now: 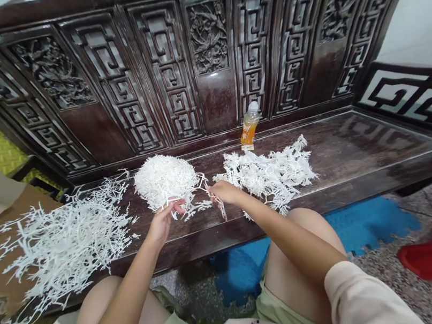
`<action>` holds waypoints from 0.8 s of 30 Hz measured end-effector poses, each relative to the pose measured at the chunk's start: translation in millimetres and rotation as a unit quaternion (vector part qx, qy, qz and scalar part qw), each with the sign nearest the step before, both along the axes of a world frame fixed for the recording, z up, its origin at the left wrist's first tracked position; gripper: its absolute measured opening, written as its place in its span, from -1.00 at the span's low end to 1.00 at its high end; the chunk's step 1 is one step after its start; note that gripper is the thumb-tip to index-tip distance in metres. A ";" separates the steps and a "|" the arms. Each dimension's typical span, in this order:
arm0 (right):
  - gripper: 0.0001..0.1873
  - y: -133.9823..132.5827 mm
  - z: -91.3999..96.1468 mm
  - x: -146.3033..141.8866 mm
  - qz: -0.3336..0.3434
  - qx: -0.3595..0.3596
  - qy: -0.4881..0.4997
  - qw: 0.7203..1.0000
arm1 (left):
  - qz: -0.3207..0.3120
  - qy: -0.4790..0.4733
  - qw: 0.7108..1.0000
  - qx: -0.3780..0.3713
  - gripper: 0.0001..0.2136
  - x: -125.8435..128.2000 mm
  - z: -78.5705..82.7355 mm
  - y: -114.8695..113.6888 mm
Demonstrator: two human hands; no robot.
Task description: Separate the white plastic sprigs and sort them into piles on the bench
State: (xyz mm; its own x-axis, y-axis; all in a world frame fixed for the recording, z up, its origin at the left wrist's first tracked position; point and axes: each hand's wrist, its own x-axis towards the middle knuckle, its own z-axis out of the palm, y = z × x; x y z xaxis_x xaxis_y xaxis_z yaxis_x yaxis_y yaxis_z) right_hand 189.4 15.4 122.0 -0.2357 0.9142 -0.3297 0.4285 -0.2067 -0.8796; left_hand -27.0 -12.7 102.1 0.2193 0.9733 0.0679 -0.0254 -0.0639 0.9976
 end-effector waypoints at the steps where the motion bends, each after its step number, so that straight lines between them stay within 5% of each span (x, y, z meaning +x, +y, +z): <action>1: -0.61 0.4 -0.9 1.3 0.000 0.024 -0.032 0.999 | -0.001 -0.002 1.000 0.000 -0.65 -0.4 0.4 0.2; 6: -0.78 -6.6 5.7 0.5 -0.092 0.295 -0.194 0.931 | -0.028 0.035 0.999 0.005 -0.66 0.7 2.7 -1.7; 9: -0.75 -21.5 18.0 -9.4 -0.034 0.446 -0.174 0.877 | -0.079 0.061 0.995 0.006 -0.67 2.7 5.4 -4.4; 15: -0.53 -44.5 26.2 -31.1 0.036 0.529 -0.214 0.820 | -0.121 0.074 0.990 -0.003 -0.68 5.4 8.4 -5.4; 19: -0.69 -41.5 15.3 -35.9 0.140 0.484 -0.210 0.838 | -0.122 0.096 0.988 -0.002 -0.66 5.0 6.1 -3.8; 24: -0.67 -33.6 2.7 -39.7 0.120 0.311 -0.081 0.939 | -0.157 0.018 0.987 -0.042 -0.67 3.7 3.4 -3.0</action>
